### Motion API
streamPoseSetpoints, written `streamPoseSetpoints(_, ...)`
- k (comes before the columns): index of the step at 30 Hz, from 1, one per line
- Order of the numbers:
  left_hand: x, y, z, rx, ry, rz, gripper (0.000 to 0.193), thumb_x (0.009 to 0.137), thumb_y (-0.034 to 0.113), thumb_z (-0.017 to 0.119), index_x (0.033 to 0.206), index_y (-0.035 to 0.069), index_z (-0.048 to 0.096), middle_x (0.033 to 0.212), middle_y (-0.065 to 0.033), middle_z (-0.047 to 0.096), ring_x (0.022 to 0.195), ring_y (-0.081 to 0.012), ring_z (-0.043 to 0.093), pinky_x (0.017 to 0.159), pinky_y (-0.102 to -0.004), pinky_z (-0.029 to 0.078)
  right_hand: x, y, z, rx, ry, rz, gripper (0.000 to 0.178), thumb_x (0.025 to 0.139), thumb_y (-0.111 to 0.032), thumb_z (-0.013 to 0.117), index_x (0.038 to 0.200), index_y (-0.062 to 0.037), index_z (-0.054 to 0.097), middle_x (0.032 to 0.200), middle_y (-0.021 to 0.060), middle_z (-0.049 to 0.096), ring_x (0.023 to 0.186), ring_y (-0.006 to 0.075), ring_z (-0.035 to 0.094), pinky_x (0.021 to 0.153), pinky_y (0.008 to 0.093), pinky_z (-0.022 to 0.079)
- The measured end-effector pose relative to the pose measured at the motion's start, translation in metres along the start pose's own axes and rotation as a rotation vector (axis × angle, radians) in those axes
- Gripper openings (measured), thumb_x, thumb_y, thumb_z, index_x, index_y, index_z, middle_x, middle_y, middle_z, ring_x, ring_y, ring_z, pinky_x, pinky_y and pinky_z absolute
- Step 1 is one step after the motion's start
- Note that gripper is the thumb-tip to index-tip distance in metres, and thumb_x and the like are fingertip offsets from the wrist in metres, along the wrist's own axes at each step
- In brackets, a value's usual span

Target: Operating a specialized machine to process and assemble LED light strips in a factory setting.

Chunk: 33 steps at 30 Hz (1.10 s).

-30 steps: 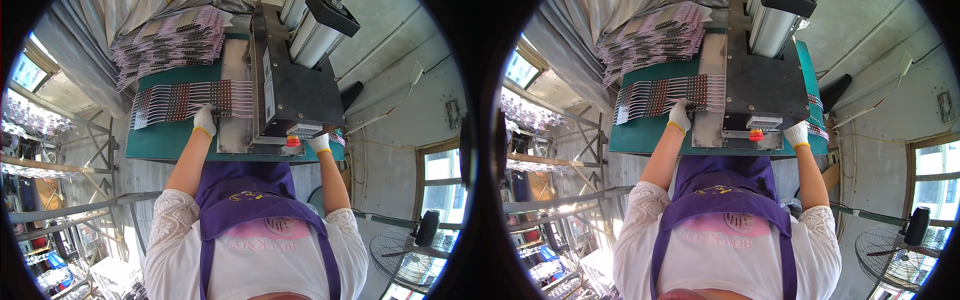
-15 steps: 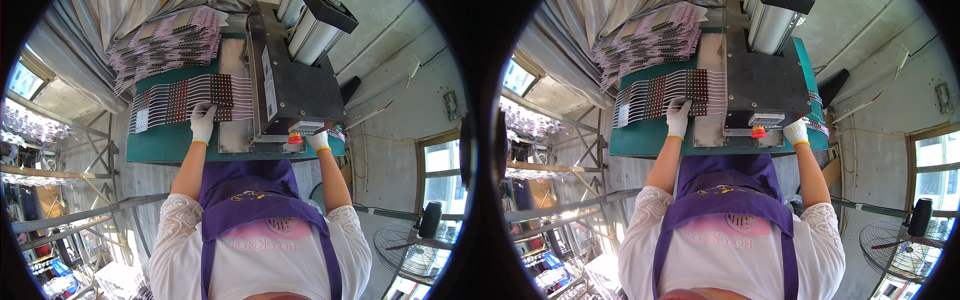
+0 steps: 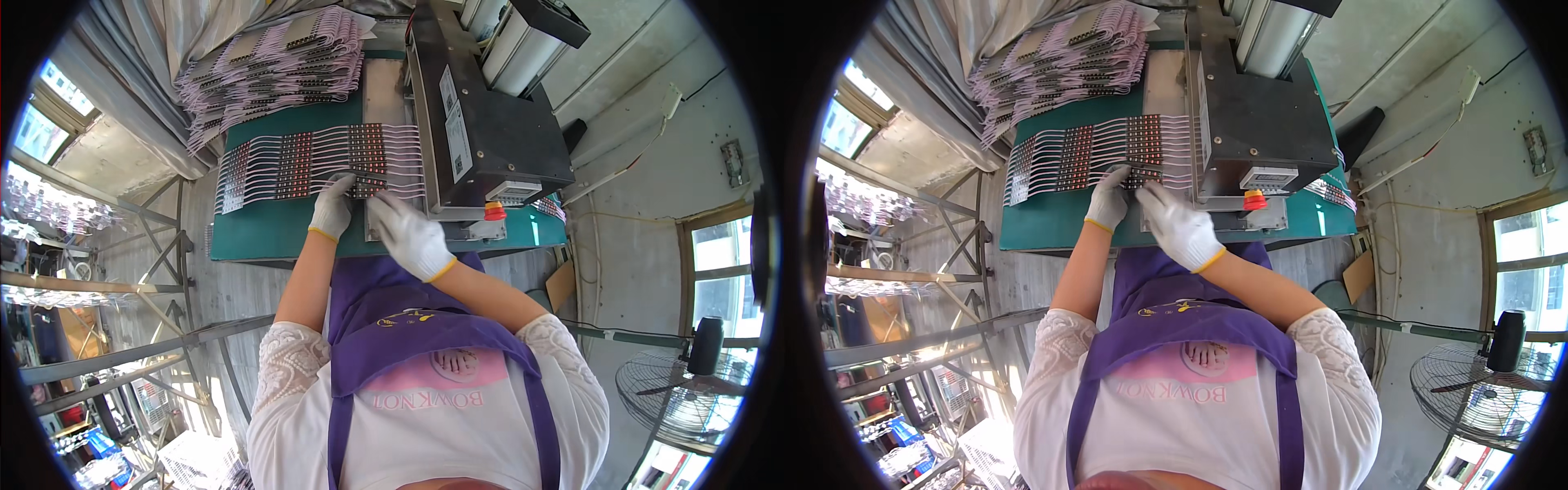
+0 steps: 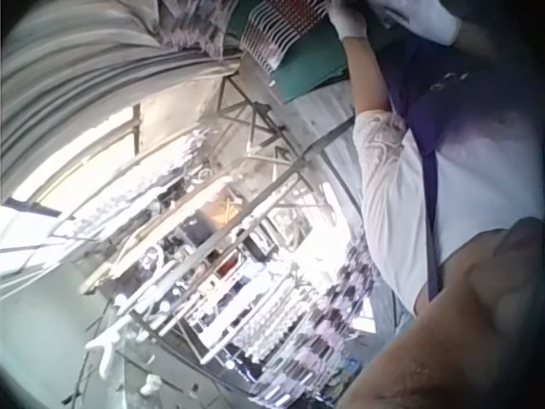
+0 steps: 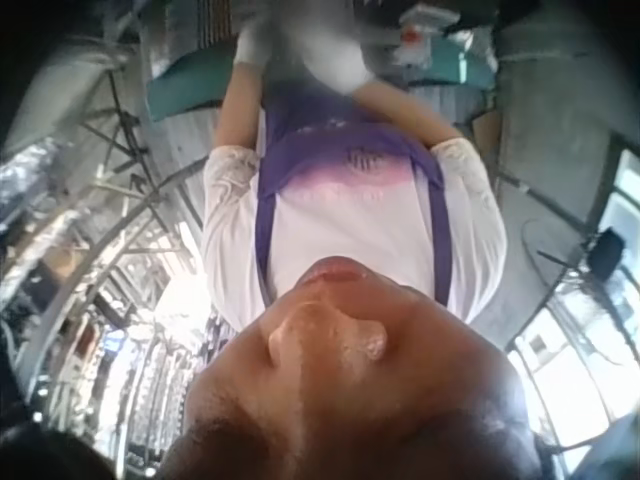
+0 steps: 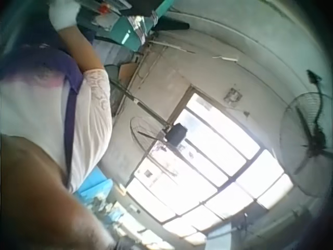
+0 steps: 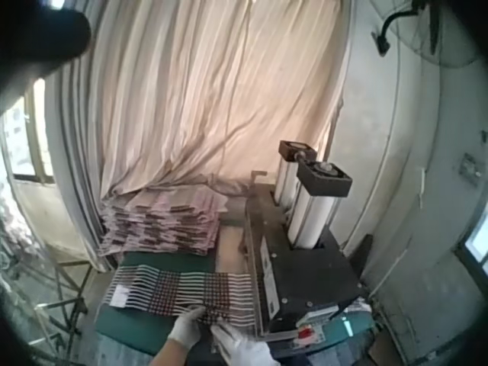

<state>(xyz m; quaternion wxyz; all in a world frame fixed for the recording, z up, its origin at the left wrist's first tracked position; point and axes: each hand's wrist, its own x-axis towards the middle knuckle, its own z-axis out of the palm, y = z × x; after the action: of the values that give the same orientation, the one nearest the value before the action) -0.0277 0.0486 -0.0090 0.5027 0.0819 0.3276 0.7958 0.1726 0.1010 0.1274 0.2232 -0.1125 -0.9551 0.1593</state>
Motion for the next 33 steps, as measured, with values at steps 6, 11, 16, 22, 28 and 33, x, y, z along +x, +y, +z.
streamPoseSetpoints(6, -0.018, 0.004, 0.003, -0.095, -0.080, -0.045, 0.022, 0.098, 0.009, 0.052, 0.117, 0.001, 0.060, 0.115, -0.0123, 0.066, 0.105, -0.0237, 0.063, 0.096, -0.0368, 0.050, 0.049, 0.015, 0.062, -0.314, -0.119, 0.197, 0.032, 0.089, -0.015, 0.055, 0.119, -0.0081, 0.060, 0.119, 0.0149, 0.060, 0.098, 0.0311, 0.064, 0.080, 0.0416, 0.054)
streamPoseSetpoints(11, -0.041, 0.012, 0.016, -0.269, 0.008, -0.098, 0.025, 0.098, 0.012, 0.053, 0.121, 0.004, 0.057, 0.114, -0.0096, 0.066, 0.107, -0.0223, 0.063, 0.096, -0.0394, 0.051, 0.047, 0.027, 0.056, -0.123, -0.217, 0.381, 0.018, 0.090, -0.021, 0.058, 0.098, -0.0089, 0.069, 0.099, 0.0149, 0.066, 0.094, 0.0332, 0.066, 0.080, 0.0447, 0.055)
streamPoseSetpoints(16, -0.039, 0.014, 0.006, -0.131, 0.039, -0.069, 0.024, 0.098, 0.008, 0.054, 0.120, 0.003, 0.057, 0.114, -0.0097, 0.067, 0.106, -0.0233, 0.064, 0.096, -0.0402, 0.052, 0.049, 0.026, 0.050, -0.141, -0.248, 0.315, 0.020, 0.089, -0.023, 0.059, 0.096, -0.0082, 0.070, 0.099, 0.0142, 0.066, 0.095, 0.0327, 0.066, 0.081, 0.0450, 0.054)
streamPoseSetpoints(22, -0.040, 0.010, 0.001, 0.009, 0.089, -0.065, 0.024, 0.098, 0.007, 0.054, 0.121, 0.003, 0.057, 0.113, -0.0104, 0.066, 0.106, -0.0246, 0.064, 0.095, -0.0406, 0.052, 0.031, 0.027, 0.061, -0.228, -0.252, 0.133, 0.018, 0.089, -0.024, 0.060, 0.090, -0.0093, 0.071, 0.096, 0.0120, 0.067, 0.093, 0.0299, 0.066, 0.078, 0.0457, 0.054)
streamPoseSetpoints(28, -0.053, 0.004, -0.006, -0.073, 0.102, -0.038, 0.032, 0.101, 0.021, 0.053, 0.129, 0.006, 0.053, 0.124, -0.0122, 0.061, 0.114, -0.0264, 0.060, 0.100, -0.0418, 0.050, 0.008, 0.014, 0.042, -0.091, -0.142, 0.071, 0.017, 0.085, -0.024, 0.063, 0.085, -0.0085, 0.069, 0.089, 0.0116, 0.066, 0.084, 0.0309, 0.067, 0.070, 0.0427, 0.055)
streamPoseSetpoints(33, -0.069, 0.028, -0.001, -0.164, 0.236, 0.235, 0.045, 0.104, 0.031, 0.047, 0.139, 0.003, 0.046, 0.136, -0.0129, 0.053, 0.127, -0.0275, 0.051, 0.111, -0.0401, 0.041, -0.074, 0.034, -0.009, 0.622, -0.639, 0.107, 0.024, 0.086, -0.028, 0.062, 0.087, -0.0052, 0.068, 0.084, 0.0143, 0.067, 0.075, 0.0274, 0.066, 0.070, 0.0384, 0.054)
